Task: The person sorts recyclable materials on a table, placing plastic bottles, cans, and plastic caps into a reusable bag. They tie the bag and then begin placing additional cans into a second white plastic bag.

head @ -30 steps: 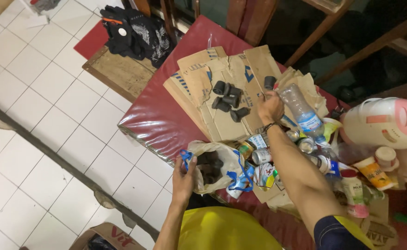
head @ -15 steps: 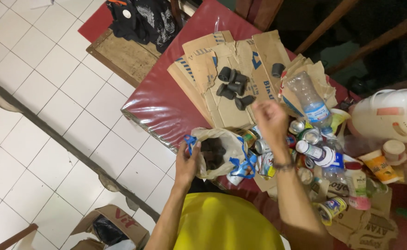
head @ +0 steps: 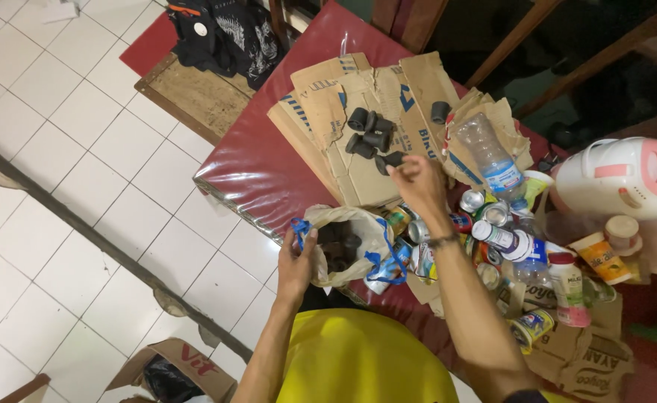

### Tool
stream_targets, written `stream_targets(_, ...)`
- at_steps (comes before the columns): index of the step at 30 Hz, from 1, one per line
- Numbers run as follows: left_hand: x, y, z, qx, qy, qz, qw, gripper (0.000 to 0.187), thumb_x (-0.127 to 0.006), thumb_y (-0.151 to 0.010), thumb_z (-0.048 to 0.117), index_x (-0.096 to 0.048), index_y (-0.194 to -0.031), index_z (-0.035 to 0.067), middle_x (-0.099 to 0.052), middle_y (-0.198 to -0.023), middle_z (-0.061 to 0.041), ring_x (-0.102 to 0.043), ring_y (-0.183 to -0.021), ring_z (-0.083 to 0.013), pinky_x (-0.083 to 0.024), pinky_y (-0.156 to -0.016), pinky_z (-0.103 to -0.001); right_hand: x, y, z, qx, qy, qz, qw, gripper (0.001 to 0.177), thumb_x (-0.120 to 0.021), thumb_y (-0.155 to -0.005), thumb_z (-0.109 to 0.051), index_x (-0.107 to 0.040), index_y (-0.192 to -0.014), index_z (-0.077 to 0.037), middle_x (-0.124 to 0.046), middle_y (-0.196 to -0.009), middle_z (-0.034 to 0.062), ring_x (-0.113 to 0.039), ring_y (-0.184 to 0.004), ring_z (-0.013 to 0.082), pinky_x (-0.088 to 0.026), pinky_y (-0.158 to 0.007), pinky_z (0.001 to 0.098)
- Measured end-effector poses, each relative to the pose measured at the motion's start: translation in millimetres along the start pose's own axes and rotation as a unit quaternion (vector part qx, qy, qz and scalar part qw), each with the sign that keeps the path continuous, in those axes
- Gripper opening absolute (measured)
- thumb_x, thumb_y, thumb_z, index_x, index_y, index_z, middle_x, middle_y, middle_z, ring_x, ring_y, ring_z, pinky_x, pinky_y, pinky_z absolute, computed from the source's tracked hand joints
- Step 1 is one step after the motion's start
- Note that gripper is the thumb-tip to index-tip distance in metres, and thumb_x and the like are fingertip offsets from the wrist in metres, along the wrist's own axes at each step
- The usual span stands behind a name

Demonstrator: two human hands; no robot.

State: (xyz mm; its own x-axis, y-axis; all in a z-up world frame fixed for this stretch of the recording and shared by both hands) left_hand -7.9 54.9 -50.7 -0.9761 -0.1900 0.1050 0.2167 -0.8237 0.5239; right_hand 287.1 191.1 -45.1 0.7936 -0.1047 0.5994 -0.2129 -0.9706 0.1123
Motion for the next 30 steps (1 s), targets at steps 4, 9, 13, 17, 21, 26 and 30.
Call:
stream_targets(4, 2, 3, 1, -0.019, 0.003, 0.006, 1.0, 0.048, -0.064, -0.096, 0.039, -0.061, -0.132, 0.009, -0.073, -0.107, -0.011, -0.067, -0.093, -0.0187, -0.053, -0.086, -0.033, -9, -24, -6, 0.022, 0.179, 0.058, 0.982, 0.077, -0.091, -0.071, -0.05, -0.062, -0.128, -0.007, -0.061, -0.129, 0.0203, -0.061, -0.11, 0.0378, -0.046, -0.088, 0.0522)
stream_targets(9, 7, 5, -2, -0.021, 0.037, -0.004, 0.999, 0.046, -0.064, -0.096, 0.038, -0.061, -0.131, 0.009, -0.073, -0.109, -0.011, -0.069, -0.097, -0.0186, -0.054, -0.088, -0.032, -33, -38, 25, 0.059, 0.142, 0.062, 0.986, 0.078, -0.09, -0.077, -0.054, -0.062, -0.132, -0.006, -0.067, -0.128, 0.0197, -0.066, -0.114, 0.0385, -0.051, -0.095, 0.0462)
stream_targets(13, 7, 4, -4, 0.003, 0.029, -0.003, 1.0, 0.044, -0.064, -0.096, 0.038, -0.062, -0.129, 0.009, -0.072, -0.104, -0.012, -0.067, -0.091, -0.0189, -0.053, -0.084, -0.033, -31, -38, 47, 0.001, -0.103, 0.017, 0.995, 0.075, -0.088, -0.082, -0.04, -0.053, -0.135, 0.0, -0.074, -0.117, 0.0152, -0.073, -0.108, 0.0267, -0.057, -0.091, 0.0348)
stream_targets(17, 4, 4, -3, 0.009, 0.018, -0.006, 1.0, 0.042, -0.063, -0.098, 0.038, -0.064, -0.127, 0.007, -0.07, -0.099, -0.014, -0.061, -0.083, -0.0189, -0.051, -0.078, -0.034, 4, 9, 21, -0.103, -0.227, -0.054, 0.967, 0.062, -0.079, -0.09, -0.025, -0.057, -0.141, 0.001, -0.075, -0.109, 0.0134, -0.064, -0.084, 0.0152, -0.049, -0.064, 0.0237)
stream_targets(21, 1, 2, 4, -0.014, 0.017, -0.012, 1.0, 0.043, -0.064, -0.096, 0.038, -0.061, -0.128, 0.009, -0.071, -0.1, -0.008, -0.065, -0.085, -0.0141, -0.053, -0.078, -0.03, 3, 86, -58, -0.002, -0.299, -0.234, 0.925, 0.068, -0.082, -0.081, -0.024, -0.054, -0.138, 0.0, -0.076, -0.109, 0.0123, -0.072, -0.085, 0.0079, -0.056, -0.066, 0.0197)
stream_targets(26, -10, -9, 0, -0.007, 0.021, -0.016, 1.0, 0.044, -0.065, -0.096, 0.037, -0.063, -0.127, 0.006, -0.071, -0.095, -0.008, -0.061, -0.078, -0.0137, -0.05, -0.07, -0.03, -14, 125, -92, 0.074, -0.008, -0.211, 0.975, 0.08, -0.089, -0.072, -0.026, -0.055, -0.142, -0.008, -0.071, -0.121, 0.0086, -0.061, -0.07, 0.013, -0.054, -0.065, 0.0263)
stream_targets(30, -7, -11, -5, 0.005, 0.02, -0.008, 1.0, 0.045, -0.066, -0.094, 0.036, -0.061, -0.13, 0.009, -0.071, -0.096, -0.008, -0.061, -0.077, -0.0128, -0.05, -0.07, -0.029, -5, 97, -76, 0.091, -0.121, -0.166, 0.974, 0.064, -0.082, -0.082, -0.029, -0.06, -0.137, -0.005, -0.075, -0.118, 0.0056, -0.065, -0.081, 0.0094, -0.054, -0.069, 0.0279)
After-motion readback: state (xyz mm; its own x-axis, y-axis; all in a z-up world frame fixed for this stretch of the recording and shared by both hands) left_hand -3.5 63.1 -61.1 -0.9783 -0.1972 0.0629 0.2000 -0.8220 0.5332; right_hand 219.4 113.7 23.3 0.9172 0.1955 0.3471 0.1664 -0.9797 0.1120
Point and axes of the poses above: each hand's wrist, its own y-axis away from the middle knuckle, its own x-axis out of the back of the hand, z = x × y, the point moved 7 cm from there along -y, towards the middle knuckle
